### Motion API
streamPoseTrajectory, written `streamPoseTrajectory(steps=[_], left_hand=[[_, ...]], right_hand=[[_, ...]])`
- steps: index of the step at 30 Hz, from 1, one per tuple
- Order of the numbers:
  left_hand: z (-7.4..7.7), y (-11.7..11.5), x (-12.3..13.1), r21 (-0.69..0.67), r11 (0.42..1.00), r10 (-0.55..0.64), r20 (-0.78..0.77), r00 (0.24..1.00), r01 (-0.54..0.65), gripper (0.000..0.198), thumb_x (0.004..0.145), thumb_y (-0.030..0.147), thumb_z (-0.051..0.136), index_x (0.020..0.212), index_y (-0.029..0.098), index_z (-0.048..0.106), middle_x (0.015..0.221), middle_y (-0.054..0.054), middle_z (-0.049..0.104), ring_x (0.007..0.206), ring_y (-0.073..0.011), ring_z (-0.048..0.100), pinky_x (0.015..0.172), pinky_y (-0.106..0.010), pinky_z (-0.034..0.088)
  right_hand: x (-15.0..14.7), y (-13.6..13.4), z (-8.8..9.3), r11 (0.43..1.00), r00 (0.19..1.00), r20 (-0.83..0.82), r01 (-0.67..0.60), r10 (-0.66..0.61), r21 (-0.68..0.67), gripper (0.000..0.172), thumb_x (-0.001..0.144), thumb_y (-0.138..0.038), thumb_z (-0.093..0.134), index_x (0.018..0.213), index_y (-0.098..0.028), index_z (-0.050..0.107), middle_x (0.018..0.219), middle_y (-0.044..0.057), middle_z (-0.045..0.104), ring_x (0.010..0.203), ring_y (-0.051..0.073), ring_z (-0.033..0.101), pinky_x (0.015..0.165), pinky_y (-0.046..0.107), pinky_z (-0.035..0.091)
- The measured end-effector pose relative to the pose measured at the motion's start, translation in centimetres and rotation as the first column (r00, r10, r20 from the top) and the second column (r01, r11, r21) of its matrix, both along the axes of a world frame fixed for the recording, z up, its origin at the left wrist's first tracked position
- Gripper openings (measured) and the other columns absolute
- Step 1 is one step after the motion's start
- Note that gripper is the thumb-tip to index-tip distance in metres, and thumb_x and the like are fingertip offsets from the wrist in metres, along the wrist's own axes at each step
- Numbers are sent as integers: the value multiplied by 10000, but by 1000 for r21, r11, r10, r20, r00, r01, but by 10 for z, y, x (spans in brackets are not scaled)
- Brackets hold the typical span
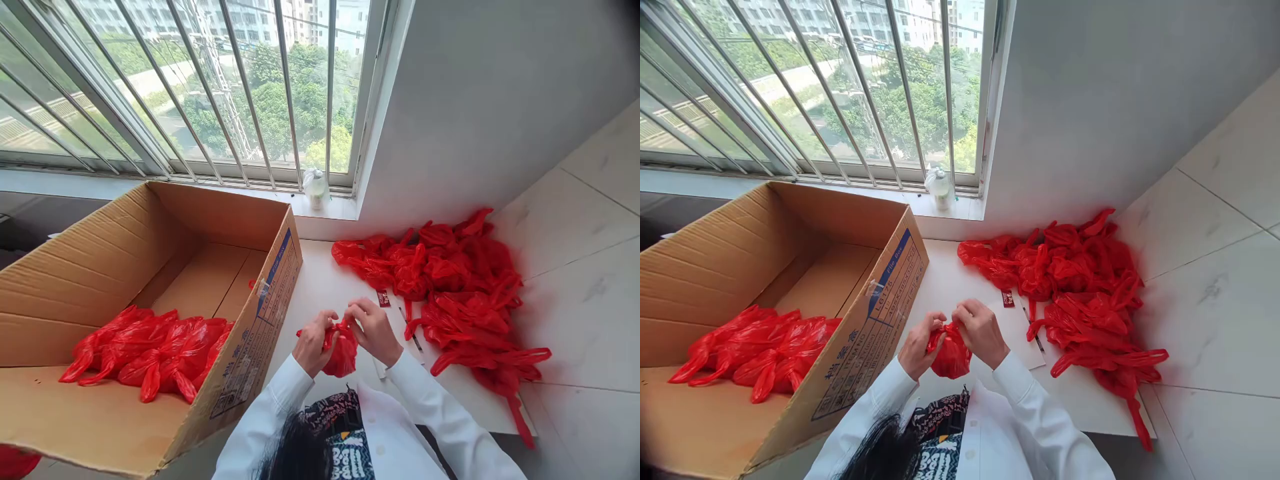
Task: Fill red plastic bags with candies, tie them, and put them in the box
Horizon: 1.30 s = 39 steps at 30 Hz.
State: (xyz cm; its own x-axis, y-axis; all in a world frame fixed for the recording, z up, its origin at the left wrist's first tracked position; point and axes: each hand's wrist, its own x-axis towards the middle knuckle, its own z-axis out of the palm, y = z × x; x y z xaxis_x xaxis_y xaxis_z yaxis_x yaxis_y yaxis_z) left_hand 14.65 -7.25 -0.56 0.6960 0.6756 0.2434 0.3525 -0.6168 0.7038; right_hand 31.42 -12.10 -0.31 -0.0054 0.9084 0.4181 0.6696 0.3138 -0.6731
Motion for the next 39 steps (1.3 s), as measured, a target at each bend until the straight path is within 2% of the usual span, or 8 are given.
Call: streamPoseTrajectory(steps=[3, 8, 17, 22, 25, 31, 35, 39], left_hand=[[-2, -5, -3, -53, 998, -18, -55, 998, 15, 178, 846, 149, 403, 1003, 221, 446, 801, 15, 630, 732, -123, 617, 665, -236, 486], [10, -15, -12, 70, 996, -44, -84, 995, 50, 291, 918, 188, 339, 1173, 199, 479, 1015, -66, 601, 916, -147, 602, 785, -272, 513], [58, -27, -49, 182, 970, 197, -191, 962, -162, 417, 911, 207, 380, 1326, 176, 400, 1188, -108, 568, 1152, -233, 469, 974, -446, 446], [111, -35, -71, -15, 994, 107, -155, 982, -110, 289, 884, 256, 467, 1163, 223, 534, 1134, -73, 588, 1141, -207, 480, 984, -380, 431], [150, -32, -77, -111, 983, 134, -105, 985, -146, 400, 742, 396, 668, 1063, 196, 538, 953, -30, 624, 848, -165, 584, 747, -276, 502], [226, -3, -108, 23, 937, 349, -60, 935, -348, 160, 809, 332, 589, 848, 181, 551, 737, 39, 597, 635, -89, 535, 591, -204, 439], [257, 37, -149, 137, 829, 532, 105, 840, -543, 290, 754, 379, 646, 959, 183, 586, 875, 11, 633, 723, -97, 545, 659, -211, 462], [223, 101, -181, 246, 711, 690, -63, 721, -658, 368, 736, 438, 622, 975, 160, 595, 810, 16, 625, 695, -109, 555, 662, -230, 441]], right_hand=[[-1, -6, 1, 991, 954, 301, -55, 16, 120, 147, 853, -98, 447, 831, -192, 558, 936, 62, 624, 831, 166, 527, 753, 308, 413], [1, -13, 15, 993, 986, 141, -73, 86, -95, 167, 835, -54, 438, 849, -189, 536, 800, 23, 602, 768, 146, 534, 672, 255, 423], [-16, -12, 45, 982, 964, 263, -95, 50, 164, 223, 844, -87, 496, 982, -214, 617, 911, 37, 636, 829, 157, 552, 753, 285, 433], [-45, -4, 96, 968, 981, 55, -193, 187, 159, 228, 818, -64, 518, 938, -221, 632, 838, 15, 628, 760, 110, 578, 656, 221, 461], [-70, 9, 139, 931, 959, -39, -264, 282, 251, 251, 786, -44, 520, 905, -225, 647, 800, 5, 628, 710, 102, 583, 626, 217, 475], [-97, 47, 205, 884, 887, -246, -287, 391, 370, 196, 794, -142, 567, 950, -224, 653, 943, 38, 653, 832, 144, 621, 693, 260, 532], [-69, 63, 193, 950, 866, -420, -170, 271, 262, 150, 805, -229, 596, 945, -227, 651, 967, 35, 650, 861, 152, 623, 720, 268, 544], [-25, 60, 122, 996, 904, -424, -77, 54, -36, 152, 800, -319, 613, 892, -209, 664, 858, 37, 669, 785, 147, 633, 703, 248, 544]])
